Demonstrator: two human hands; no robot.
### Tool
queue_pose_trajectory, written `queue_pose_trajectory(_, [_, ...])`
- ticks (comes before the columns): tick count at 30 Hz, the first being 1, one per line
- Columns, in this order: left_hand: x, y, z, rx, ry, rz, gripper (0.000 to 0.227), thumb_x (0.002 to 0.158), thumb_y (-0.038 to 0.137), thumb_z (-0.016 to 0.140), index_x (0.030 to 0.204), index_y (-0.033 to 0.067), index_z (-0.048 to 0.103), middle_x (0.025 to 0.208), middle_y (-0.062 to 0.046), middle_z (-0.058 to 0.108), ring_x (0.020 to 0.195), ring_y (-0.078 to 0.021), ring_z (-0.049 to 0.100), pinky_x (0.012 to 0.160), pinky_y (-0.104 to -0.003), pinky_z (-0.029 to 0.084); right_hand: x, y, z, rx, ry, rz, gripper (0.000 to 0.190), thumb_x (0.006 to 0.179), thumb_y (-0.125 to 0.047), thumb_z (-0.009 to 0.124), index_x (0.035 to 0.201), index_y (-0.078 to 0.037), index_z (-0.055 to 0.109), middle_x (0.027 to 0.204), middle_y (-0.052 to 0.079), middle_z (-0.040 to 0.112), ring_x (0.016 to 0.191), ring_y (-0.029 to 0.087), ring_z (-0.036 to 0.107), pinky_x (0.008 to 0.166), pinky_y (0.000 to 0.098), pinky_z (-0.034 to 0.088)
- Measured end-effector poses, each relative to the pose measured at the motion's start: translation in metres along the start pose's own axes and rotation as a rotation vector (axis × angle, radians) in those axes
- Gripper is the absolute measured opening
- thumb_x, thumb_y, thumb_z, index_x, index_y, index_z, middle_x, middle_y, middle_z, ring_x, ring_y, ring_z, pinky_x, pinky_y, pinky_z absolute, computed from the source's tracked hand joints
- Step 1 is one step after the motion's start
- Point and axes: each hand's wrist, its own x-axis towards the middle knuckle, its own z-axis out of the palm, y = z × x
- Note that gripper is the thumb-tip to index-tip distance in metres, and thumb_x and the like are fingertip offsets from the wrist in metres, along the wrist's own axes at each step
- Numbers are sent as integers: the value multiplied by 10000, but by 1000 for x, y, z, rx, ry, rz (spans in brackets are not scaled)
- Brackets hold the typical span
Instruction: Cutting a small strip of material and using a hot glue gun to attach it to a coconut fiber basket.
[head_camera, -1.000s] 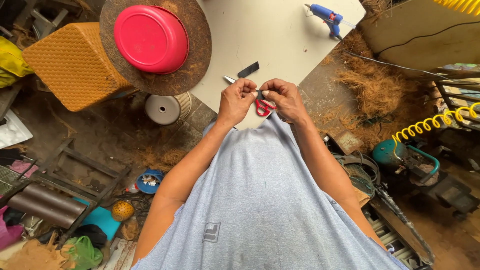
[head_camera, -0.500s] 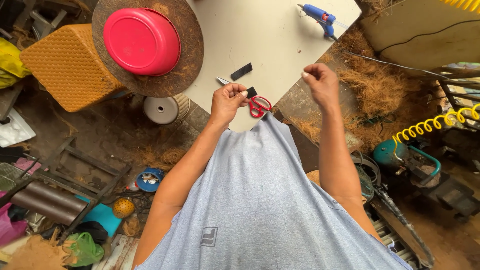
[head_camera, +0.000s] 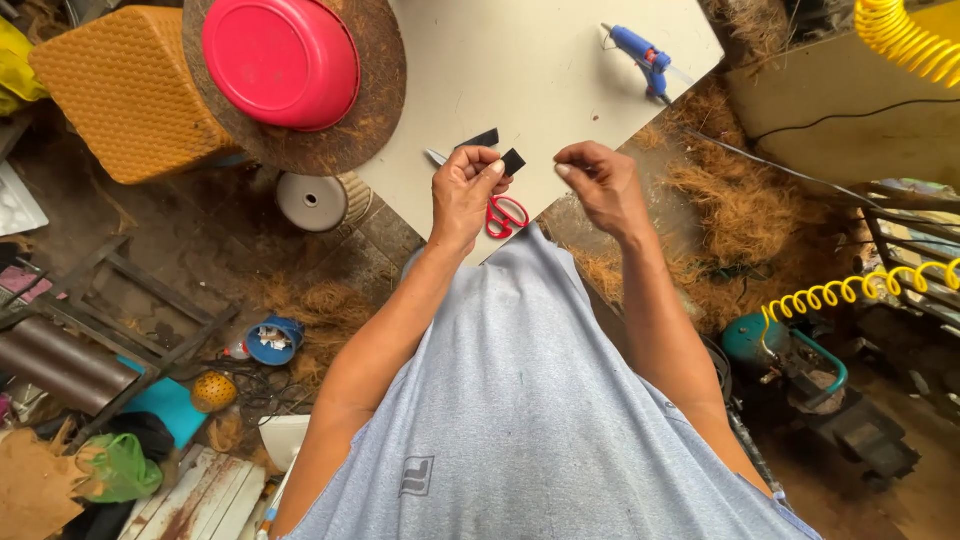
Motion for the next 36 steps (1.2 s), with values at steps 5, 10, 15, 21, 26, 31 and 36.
queue_pose_trajectory(5, [-3,-7,6,9,6,45,280,917,0,656,1185,15,578,890,-113,686,802,-161,731,736,-249,628,6,26,-26,-96,41,67,100,920,-109,735,1004,-55,732,825,102,681,799,177,631,706,328,515])
queue_pose_trajectory(10, [-6,-13,-3,31,52,50,322,897,-3,676,1206,25,591,887,-136,704,793,-174,732,738,-270,632,34,91,-66,-317,319,234,283,958,-146,710,1217,-53,642,1095,178,670,1060,308,643,902,433,520])
queue_pose_trajectory(15, [-16,12,5,203,176,2,277,841,35,680,1117,58,668,886,-114,722,785,-158,711,793,-287,638,88,116,-78,-267,326,336,688,920,-174,669,1513,-172,319,1605,83,322,1442,370,356,1175,612,226])
queue_pose_trajectory(21, [-23,14,0,121,278,53,321,827,37,674,1144,14,632,853,-127,732,693,-202,727,747,-286,616,130,177,-79,-297,450,232,427,811,-350,722,1217,-238,649,1081,55,723,955,206,669,809,374,562])
queue_pose_trajectory(26, [-18,-9,-27,42,259,175,347,852,-4,677,1194,26,624,868,-149,728,756,-171,732,720,-269,637,103,156,-73,-331,358,85,317,854,-301,805,1058,-124,640,859,180,643,808,295,643,679,423,499])
queue_pose_trajectory(31, [-17,2,-43,145,242,238,346,844,-13,671,1185,12,622,846,-165,733,730,-192,736,695,-287,640,30,43,-39,2,227,18,274,868,-151,767,1034,-46,576,780,142,666,748,207,688,654,310,546])
queue_pose_trajectory(36, [-30,34,-40,319,223,386,387,820,-2,662,1201,48,610,806,-133,742,687,-192,736,649,-297,620,-43,-59,8,90,120,-172,207,916,-163,625,1040,-10,689,615,90,607,486,166,585,523,255,452])
